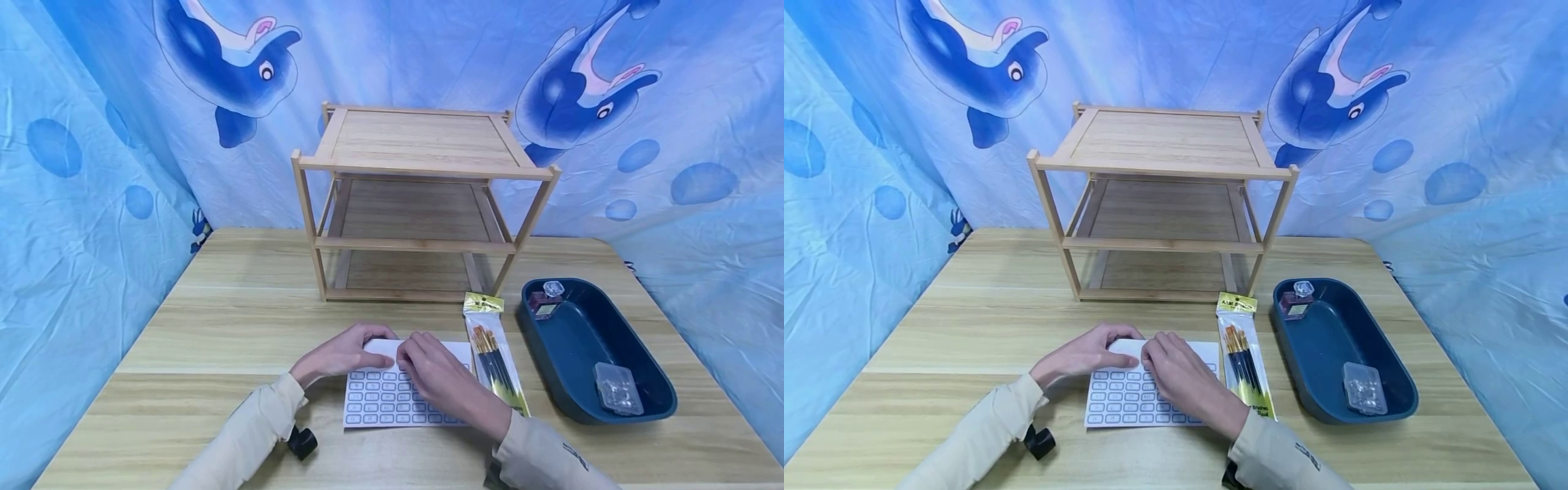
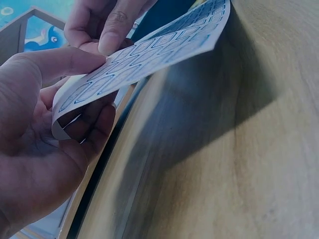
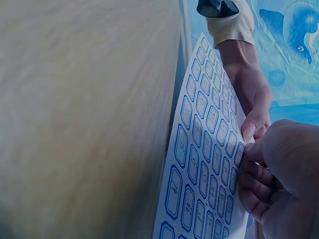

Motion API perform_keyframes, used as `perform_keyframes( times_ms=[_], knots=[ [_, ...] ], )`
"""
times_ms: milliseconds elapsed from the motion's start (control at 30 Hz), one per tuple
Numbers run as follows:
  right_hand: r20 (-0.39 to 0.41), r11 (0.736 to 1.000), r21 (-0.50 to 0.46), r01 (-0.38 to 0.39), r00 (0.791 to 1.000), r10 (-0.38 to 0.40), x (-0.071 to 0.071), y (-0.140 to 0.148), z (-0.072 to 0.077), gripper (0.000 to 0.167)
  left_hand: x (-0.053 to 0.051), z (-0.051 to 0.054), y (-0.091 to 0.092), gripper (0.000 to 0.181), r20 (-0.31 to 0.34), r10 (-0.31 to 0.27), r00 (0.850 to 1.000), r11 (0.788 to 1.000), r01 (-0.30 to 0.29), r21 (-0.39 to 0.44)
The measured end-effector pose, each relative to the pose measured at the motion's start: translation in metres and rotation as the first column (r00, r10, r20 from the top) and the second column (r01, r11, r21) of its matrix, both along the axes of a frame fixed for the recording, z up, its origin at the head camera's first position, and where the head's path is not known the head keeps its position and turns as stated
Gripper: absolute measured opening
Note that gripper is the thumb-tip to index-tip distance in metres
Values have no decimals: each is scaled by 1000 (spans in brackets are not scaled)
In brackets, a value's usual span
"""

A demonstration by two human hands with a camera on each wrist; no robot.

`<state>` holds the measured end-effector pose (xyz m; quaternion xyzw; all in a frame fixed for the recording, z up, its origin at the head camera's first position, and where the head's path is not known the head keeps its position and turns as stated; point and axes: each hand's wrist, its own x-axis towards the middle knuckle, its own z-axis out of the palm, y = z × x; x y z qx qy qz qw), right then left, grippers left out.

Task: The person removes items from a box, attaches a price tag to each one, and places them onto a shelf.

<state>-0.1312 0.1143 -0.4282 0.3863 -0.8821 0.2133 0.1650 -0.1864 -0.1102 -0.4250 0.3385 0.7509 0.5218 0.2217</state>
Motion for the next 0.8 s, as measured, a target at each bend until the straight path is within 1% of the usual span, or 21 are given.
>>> perform_keyframes(
  times_ms=[300, 400, 567, 800],
  knots=[
    [17, 1000, 16, -5, 1000, 5, 1, 0, -2, 3, -1, -1, -1, 27, -6, 6, 1000, 1000, -6, -9],
    [12, 1000, 22, -7, 1000, 7, 0, 0, -2, 6, -1, -2, -2, 27, -13, 13, 1000, 1000, -14, -15],
    [-2, 999, 30, -12, 1000, 12, 0, -1, -1, 4, -1, -3, -3, 27, -15, 22, 1000, 1000, -22, -15],
    [-3, 1000, 18, -14, 1000, 14, 0, -1, -1, 5, -1, -3, -4, 27, -16, 23, 1000, 1000, -23, -14]
  ],
)
